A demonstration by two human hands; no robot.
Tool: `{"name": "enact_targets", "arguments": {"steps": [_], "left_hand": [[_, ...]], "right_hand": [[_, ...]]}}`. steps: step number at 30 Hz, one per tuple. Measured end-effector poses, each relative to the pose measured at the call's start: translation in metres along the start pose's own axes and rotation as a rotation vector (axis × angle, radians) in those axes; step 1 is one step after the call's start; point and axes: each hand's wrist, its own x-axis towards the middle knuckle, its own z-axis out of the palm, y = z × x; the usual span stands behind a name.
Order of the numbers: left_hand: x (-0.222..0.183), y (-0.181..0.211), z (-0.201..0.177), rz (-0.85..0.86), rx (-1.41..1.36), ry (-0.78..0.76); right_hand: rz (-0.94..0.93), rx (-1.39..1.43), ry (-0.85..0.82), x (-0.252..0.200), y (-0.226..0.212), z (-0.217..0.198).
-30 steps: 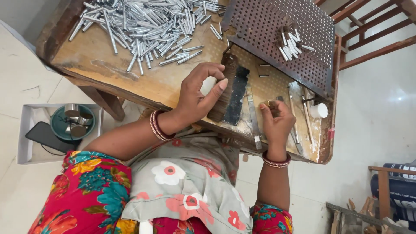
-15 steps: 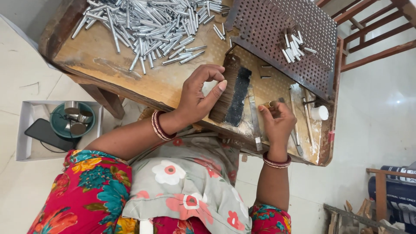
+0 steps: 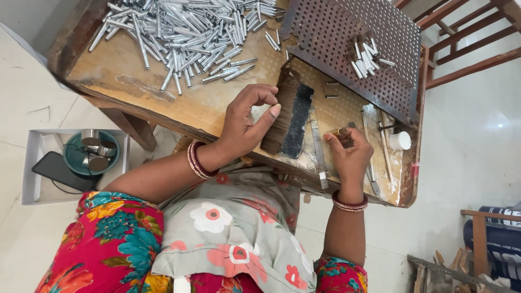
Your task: Manually assembling small metal components by inserting pins into tubes.
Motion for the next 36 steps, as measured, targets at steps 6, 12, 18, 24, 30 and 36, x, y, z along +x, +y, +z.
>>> {"name": "enact_targets", "arguments": {"steps": [6,12,18,24,30,36], "left_hand": [[0.000,0.003,-0.001,0.008,0.011,-0.019],[0.001,0.003,0.000,0.007,0.015,-0.001],[-0.006,0.038,0.028,0.157,0.109,-0.062],[-0.012,0.044,0.064,-0.046,-0.012,-0.326],[-0.023,0.028,0.079,-0.013,-0.034,-0.362],[-0.025,0.030,0.078,0.040,-0.013,-0.316]], "right_hand": [[-0.183,0.025,0.056,0.009,-0.013,-0.017],[-0.166,-0.098,0.019,0.012,-0.015,-0.019],[-0.179,0.712,0.371,-0.022,-0.023,0.003],[-0.210,0.923,0.416,-0.055,-0.027,0.022],[-0.208,0.886,0.448,-0.060,-0.026,0.032],[-0.276,0.960,0.273,-0.062,-0.058,0.028]]}}
